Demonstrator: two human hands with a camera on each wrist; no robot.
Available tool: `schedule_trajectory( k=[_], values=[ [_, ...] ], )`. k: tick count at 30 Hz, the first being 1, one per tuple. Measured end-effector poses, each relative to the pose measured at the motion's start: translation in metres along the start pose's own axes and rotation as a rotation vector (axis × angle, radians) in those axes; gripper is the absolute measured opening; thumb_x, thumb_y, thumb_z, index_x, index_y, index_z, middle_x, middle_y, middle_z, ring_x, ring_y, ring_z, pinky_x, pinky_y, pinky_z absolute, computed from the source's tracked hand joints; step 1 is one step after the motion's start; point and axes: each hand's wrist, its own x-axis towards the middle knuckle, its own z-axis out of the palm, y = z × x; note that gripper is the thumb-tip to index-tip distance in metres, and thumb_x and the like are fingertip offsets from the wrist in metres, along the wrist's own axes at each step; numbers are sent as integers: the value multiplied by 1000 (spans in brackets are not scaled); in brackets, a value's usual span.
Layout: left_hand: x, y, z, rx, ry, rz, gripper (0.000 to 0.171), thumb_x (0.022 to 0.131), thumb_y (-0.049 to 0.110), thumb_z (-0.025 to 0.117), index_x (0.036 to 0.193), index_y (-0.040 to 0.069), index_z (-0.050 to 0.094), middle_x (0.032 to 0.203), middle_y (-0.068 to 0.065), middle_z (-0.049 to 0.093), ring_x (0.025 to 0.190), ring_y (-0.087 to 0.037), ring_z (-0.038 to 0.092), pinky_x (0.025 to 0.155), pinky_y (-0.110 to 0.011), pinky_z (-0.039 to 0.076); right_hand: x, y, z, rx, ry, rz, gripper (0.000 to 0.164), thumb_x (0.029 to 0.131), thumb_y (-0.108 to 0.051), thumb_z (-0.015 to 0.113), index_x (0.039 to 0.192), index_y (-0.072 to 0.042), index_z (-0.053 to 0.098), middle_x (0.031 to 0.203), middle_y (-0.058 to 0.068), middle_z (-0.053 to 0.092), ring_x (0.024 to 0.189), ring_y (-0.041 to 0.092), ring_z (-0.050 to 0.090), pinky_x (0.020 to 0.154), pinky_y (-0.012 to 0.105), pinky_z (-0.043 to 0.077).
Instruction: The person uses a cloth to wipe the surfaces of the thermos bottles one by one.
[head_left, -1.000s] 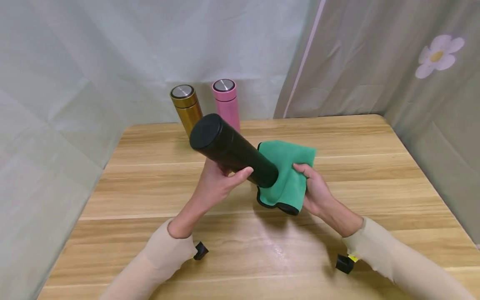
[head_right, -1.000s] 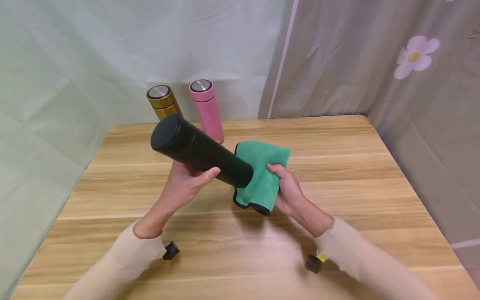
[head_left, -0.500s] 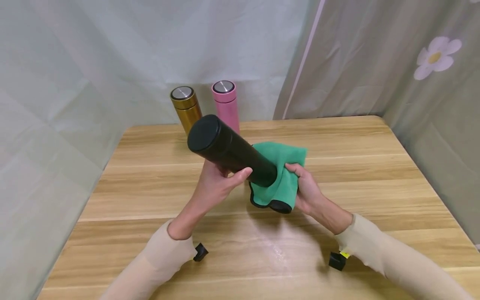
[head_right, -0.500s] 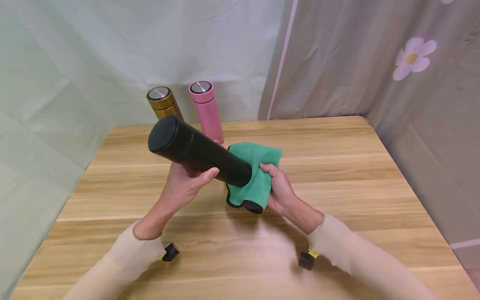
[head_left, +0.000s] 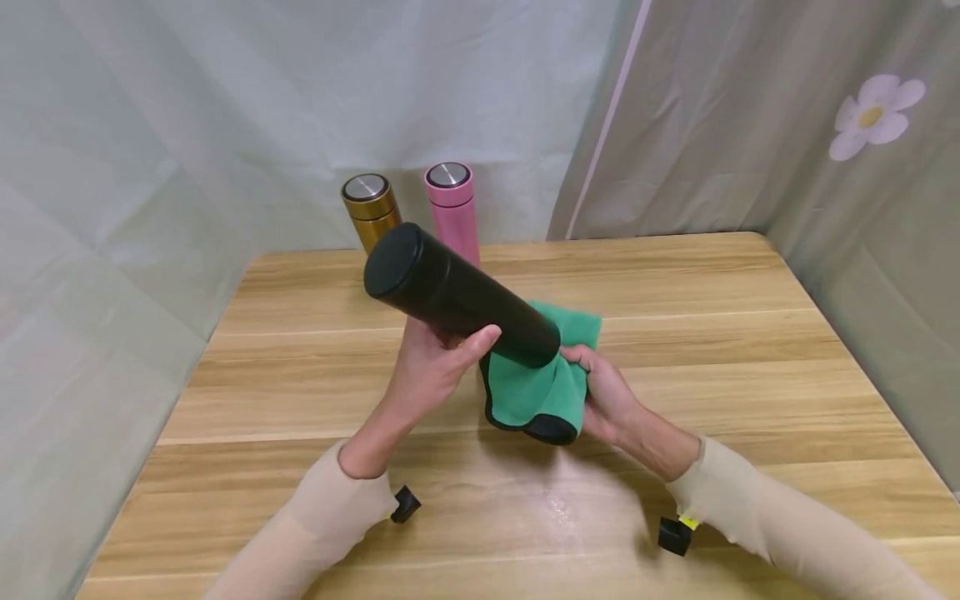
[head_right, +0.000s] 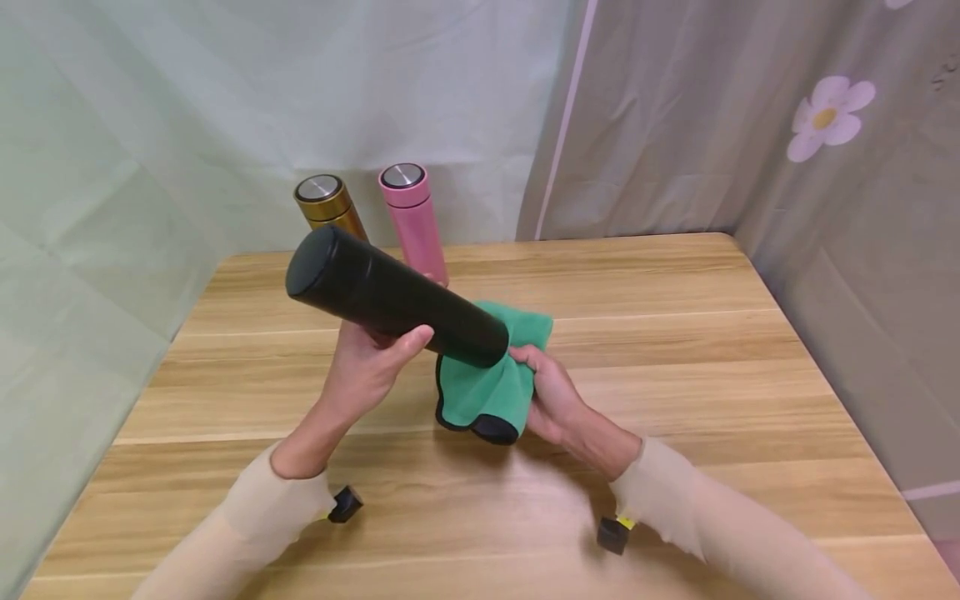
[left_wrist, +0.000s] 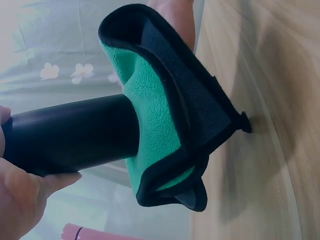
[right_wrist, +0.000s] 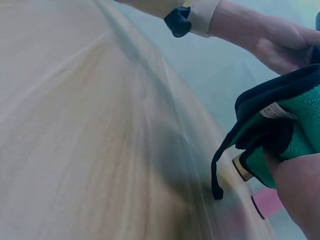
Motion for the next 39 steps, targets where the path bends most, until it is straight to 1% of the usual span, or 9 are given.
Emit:
schedule_trajectory(
  k=[5,11,15,20,25,27,31,36,39],
  values=[
    [2,-2,1,-4,10,2,47,92,-4,71,134,-1,49,118,-15,63,98,-29,62,88,-33,58,-5,4,-3,-14,-7,33,17,109,-18,33,118,-7,41,107,2,63,95,15,68,85,30,58],
    [2,-2,0,-3,16,-15,48,94,0,72,135,1,48,120,-15,62,100,-29,62,91,-35,58,-16,5,-6,-15,-19,57,18,109,-18,34,122,-8,39,109,1,62,96,15,68,87,31,58],
    [2,-2,0,13,24,-14,47,94,-1,72,134,2,48,118,-15,62,97,-28,61,87,-32,59,-25,5,-7,-25,-11,71,18,108,-19,36,124,-10,38,110,0,61,97,15,67,88,32,57],
    [3,-2,0,17,29,-5,47,93,-6,71,133,1,48,116,-15,61,94,-27,59,81,-28,58,-34,3,-7,-52,33,83,20,108,-19,38,125,-10,35,111,0,59,97,14,66,88,31,57],
    [4,-2,0,9,35,-27,49,92,-7,71,134,2,47,119,-15,61,97,-28,60,84,-30,59,-44,-3,-10,-78,61,78,23,108,-21,41,126,-11,34,109,-1,59,94,13,66,86,31,57],
    [4,-2,0,8,37,-36,50,92,-7,71,135,2,47,121,-15,61,100,-29,61,89,-33,59,-48,-6,-11,-86,70,75,22,108,-22,41,125,-11,35,106,-2,61,92,12,66,85,31,57],
    [4,-3,0,10,44,-48,52,91,-9,71,135,2,46,122,-16,61,101,-29,62,90,-34,59,-53,-11,-13,-107,89,62,20,108,-23,40,123,-11,37,103,-3,62,90,12,66,83,31,58],
    [3,-4,0,2,35,-54,52,91,-8,72,135,2,47,122,-16,61,101,-29,63,89,-35,59,-57,-18,-15,-136,97,28,24,110,-26,39,128,-11,34,110,-1,60,97,14,65,86,34,57],
    [3,-5,0,0,25,-59,52,91,-6,73,136,3,46,122,-16,61,102,-30,63,90,-36,59,-58,-22,-17,-133,102,-16,25,111,-29,38,130,-13,34,113,-2,59,100,15,64,88,34,56]
  ],
)
